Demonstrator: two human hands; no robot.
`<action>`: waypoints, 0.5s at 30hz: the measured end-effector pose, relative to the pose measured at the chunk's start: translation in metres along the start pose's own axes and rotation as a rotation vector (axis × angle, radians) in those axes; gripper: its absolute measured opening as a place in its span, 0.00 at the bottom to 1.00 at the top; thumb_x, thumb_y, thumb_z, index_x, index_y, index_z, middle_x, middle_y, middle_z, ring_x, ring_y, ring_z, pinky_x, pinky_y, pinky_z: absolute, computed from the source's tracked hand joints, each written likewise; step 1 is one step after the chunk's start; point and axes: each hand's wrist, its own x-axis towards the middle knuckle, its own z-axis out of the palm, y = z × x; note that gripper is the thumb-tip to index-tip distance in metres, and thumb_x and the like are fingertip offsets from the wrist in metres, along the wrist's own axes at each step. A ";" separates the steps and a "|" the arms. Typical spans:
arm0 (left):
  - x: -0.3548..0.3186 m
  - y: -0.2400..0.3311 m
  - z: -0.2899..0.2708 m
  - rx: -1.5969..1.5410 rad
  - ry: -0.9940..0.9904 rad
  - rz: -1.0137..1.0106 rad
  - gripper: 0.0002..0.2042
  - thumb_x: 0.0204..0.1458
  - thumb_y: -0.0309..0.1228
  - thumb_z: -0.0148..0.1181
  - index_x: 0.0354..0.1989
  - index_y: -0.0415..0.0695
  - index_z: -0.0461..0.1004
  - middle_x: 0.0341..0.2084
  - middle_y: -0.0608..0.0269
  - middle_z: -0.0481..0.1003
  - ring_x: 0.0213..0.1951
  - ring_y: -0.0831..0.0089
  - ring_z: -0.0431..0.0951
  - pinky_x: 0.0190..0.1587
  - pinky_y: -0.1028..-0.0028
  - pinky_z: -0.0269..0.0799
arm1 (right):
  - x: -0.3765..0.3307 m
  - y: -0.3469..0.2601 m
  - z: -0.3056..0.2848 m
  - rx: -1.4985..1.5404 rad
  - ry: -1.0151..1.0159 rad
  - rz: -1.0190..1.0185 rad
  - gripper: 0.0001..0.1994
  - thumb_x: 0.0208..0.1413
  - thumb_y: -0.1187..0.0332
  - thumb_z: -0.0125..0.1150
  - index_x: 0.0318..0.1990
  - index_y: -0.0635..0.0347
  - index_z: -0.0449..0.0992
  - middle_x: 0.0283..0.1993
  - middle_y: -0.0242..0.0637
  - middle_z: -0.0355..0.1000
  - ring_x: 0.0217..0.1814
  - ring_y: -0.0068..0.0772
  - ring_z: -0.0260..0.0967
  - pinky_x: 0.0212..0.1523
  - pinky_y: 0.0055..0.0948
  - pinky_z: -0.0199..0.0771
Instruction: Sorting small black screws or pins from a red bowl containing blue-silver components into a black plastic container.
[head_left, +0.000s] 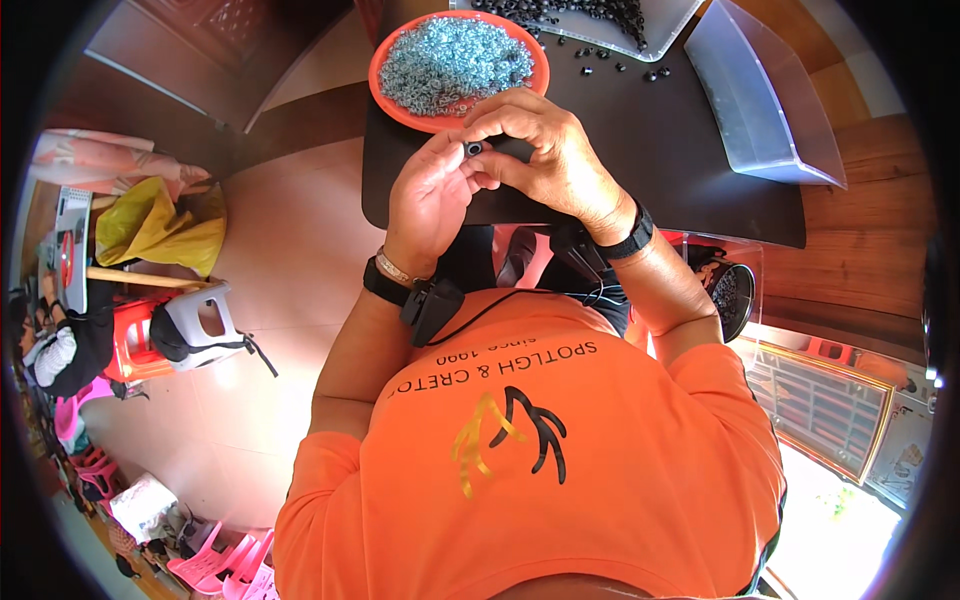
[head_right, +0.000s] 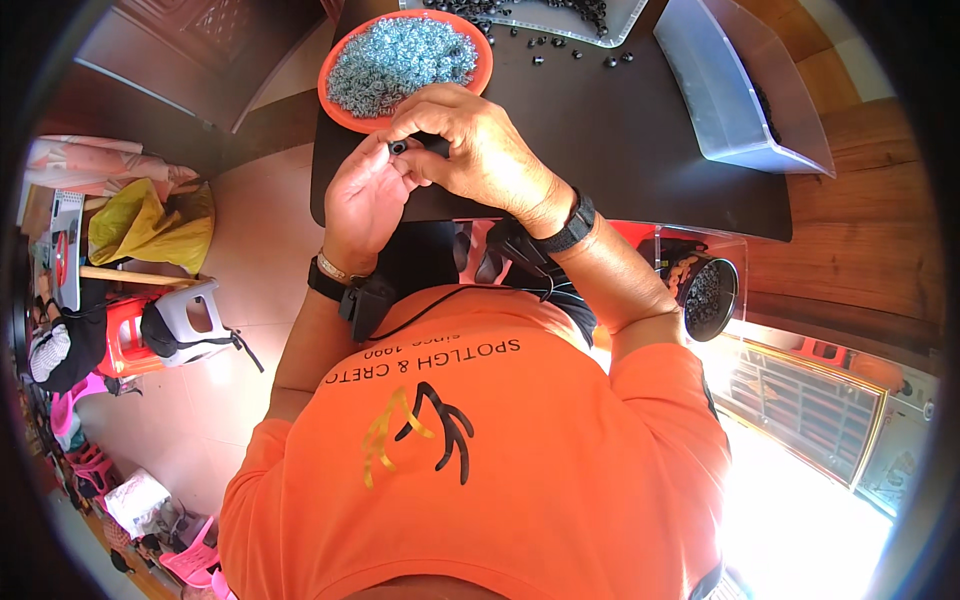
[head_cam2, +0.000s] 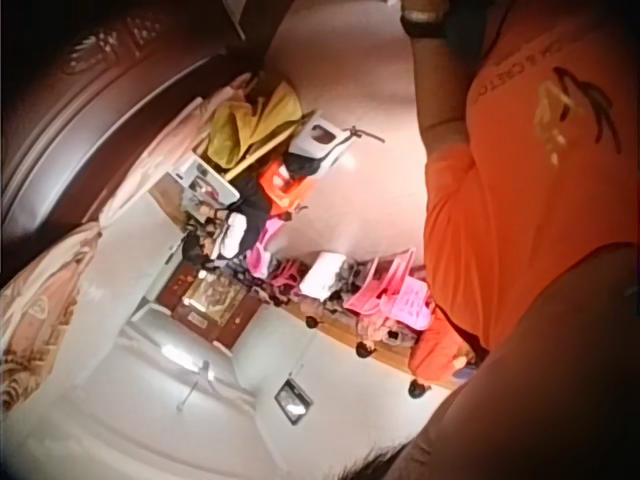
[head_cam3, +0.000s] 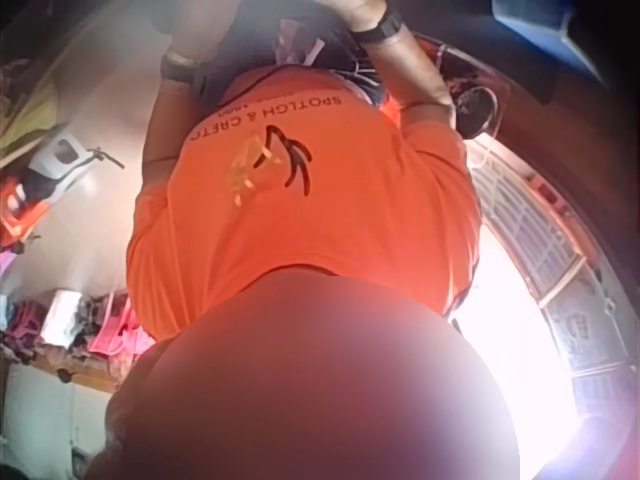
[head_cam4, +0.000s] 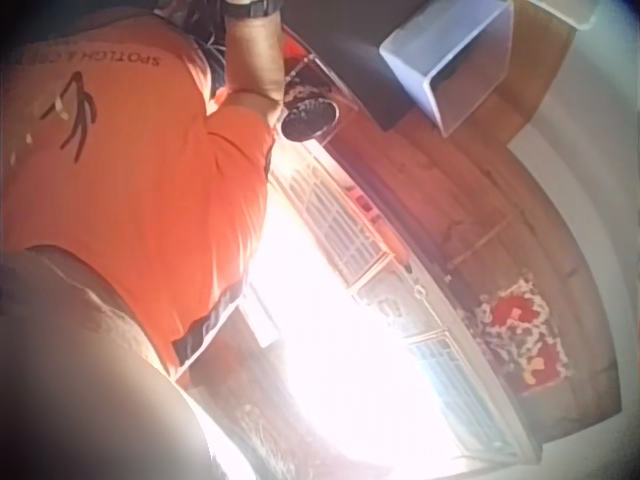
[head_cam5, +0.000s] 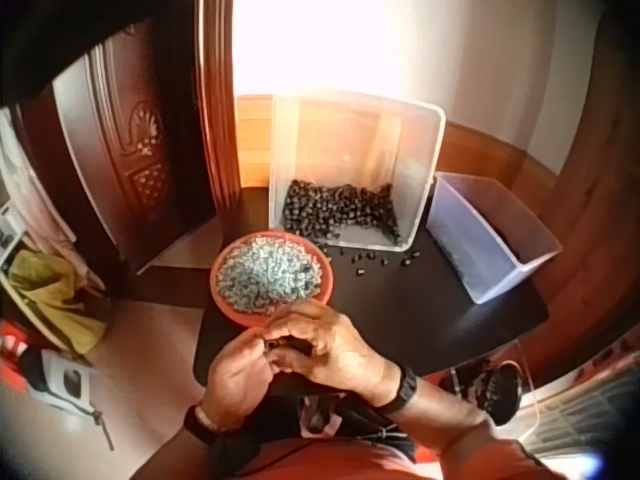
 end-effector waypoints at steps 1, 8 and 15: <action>0.000 0.000 -0.001 0.000 0.001 -0.001 0.14 0.61 0.34 0.45 0.48 0.39 0.68 0.39 0.63 0.72 0.42 0.72 0.73 0.45 0.70 0.65 | 0.001 0.001 0.000 0.004 0.017 -0.037 0.15 0.41 0.78 0.70 0.39 0.57 0.78 0.42 0.34 0.74 0.46 0.32 0.72 0.47 0.30 0.74; -0.001 -0.001 0.001 0.034 0.005 0.016 0.13 0.59 0.32 0.46 0.49 0.38 0.67 0.40 0.63 0.72 0.43 0.73 0.73 0.46 0.71 0.65 | -0.001 0.002 0.000 0.215 -0.015 0.043 0.15 0.41 0.80 0.69 0.38 0.58 0.75 0.42 0.34 0.74 0.44 0.29 0.73 0.46 0.28 0.73; 0.000 -0.004 -0.001 0.057 0.018 0.035 0.12 0.58 0.32 0.47 0.47 0.39 0.68 0.40 0.64 0.71 0.41 0.75 0.72 0.45 0.71 0.66 | 0.000 -0.002 -0.003 0.115 -0.013 0.012 0.15 0.41 0.79 0.70 0.39 0.58 0.76 0.42 0.33 0.74 0.44 0.28 0.72 0.46 0.27 0.73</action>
